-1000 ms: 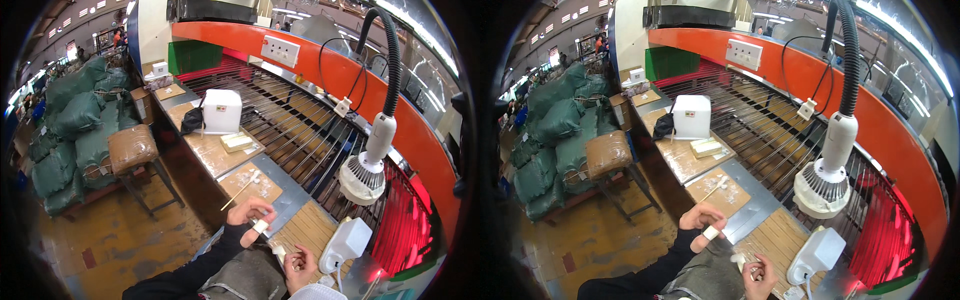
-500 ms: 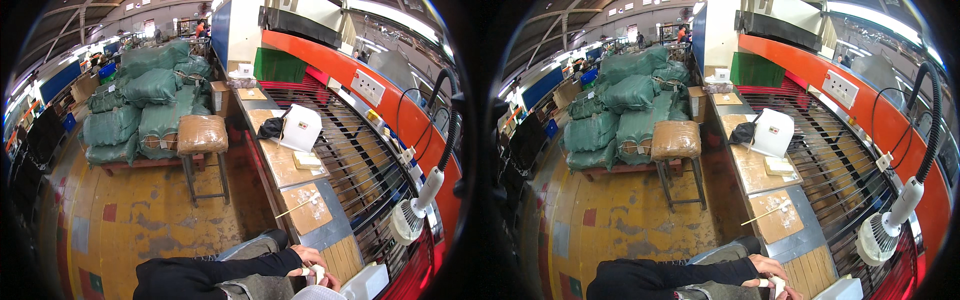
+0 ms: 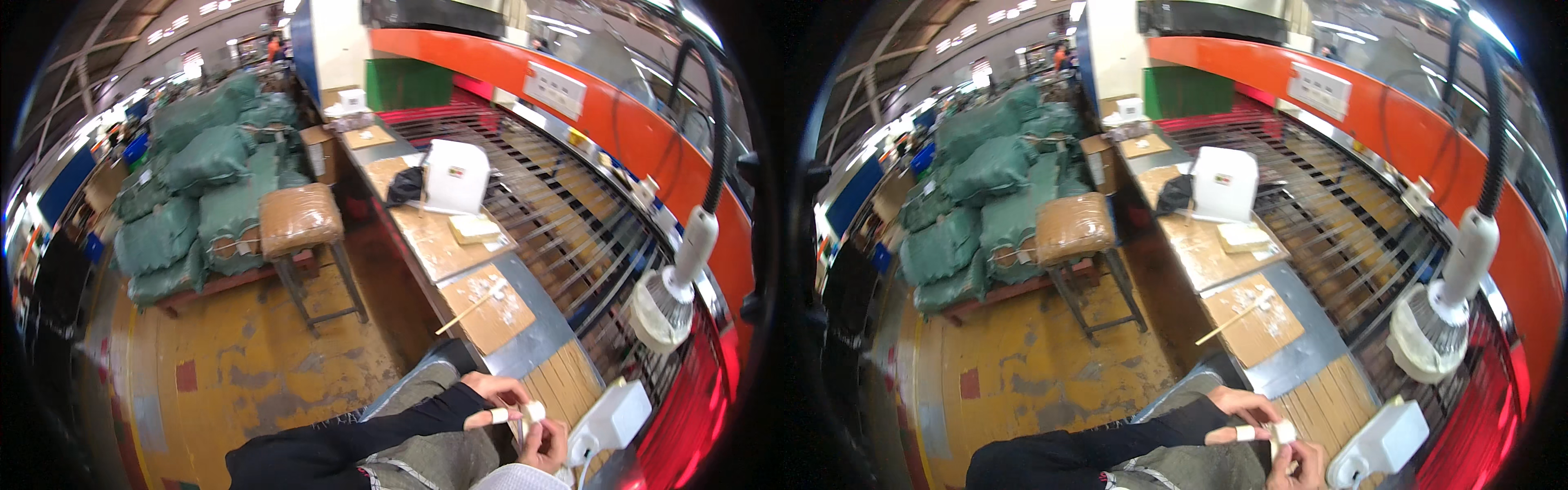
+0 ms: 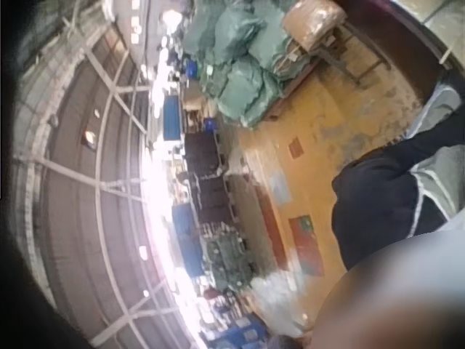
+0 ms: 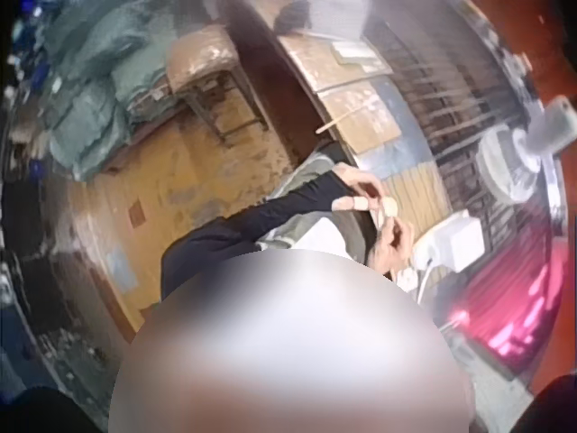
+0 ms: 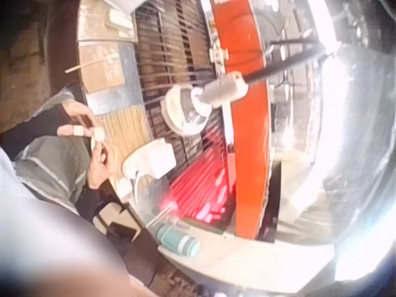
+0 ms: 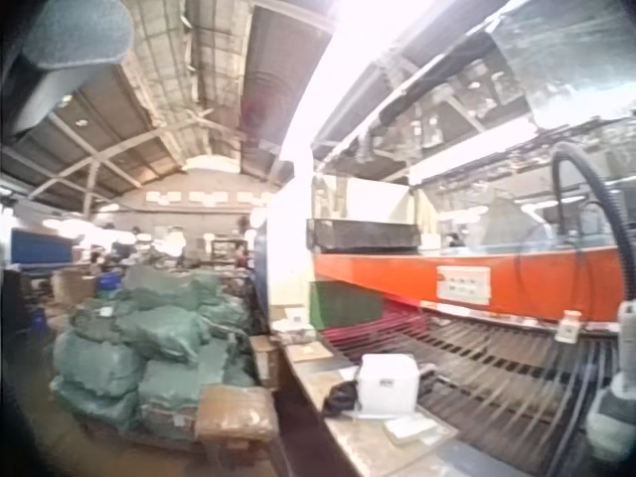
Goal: The person repeatedly applies a white paste to a small rectangular object using a wooden stick, then places the object onto a red metal frame. The person also handles a roll of tape and a small brush during the process.
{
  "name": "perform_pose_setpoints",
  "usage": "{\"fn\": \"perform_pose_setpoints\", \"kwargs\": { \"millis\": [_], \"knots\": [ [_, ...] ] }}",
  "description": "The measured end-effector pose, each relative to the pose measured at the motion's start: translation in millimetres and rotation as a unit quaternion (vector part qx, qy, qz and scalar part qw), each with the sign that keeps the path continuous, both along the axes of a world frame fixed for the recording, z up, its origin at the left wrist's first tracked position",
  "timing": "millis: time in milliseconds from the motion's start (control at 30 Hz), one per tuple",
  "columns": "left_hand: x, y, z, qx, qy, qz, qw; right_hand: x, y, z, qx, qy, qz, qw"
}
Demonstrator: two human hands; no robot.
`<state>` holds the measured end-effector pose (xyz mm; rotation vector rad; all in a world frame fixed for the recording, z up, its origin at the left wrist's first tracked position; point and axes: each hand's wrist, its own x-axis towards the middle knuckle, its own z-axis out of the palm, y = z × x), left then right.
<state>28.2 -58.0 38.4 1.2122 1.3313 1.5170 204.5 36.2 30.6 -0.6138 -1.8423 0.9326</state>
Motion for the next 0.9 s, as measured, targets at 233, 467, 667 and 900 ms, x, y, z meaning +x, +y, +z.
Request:
{"fn": "perform_pose_setpoints", "kwargs": {
  "millis": [233, 467, 667, 900],
  "knots": [
    [-8.4, -1.8, 5.4, 0.009, -0.035, 0.041, 0.998, -7.5, -8.3, 5.3, 0.014, -0.026, 0.036, 0.999],
    [-1.3, 3.6, 11.0, -0.059, -0.007, 0.076, 0.995, -4.5, -14.9, 12.0, -0.008, -0.044, 0.007, 0.999],
    [4.3, 5.0, 15.5, 0.003, 0.035, 0.137, 0.990, -1.1, -11.6, 13.0, -0.032, -0.042, 0.043, 0.998],
    [2.0, 7.7, 15.3, 0.030, 0.086, 0.157, 0.983, -3.5, -8.8, 16.9, -0.021, -0.034, 0.070, 0.997]
  ]
}}
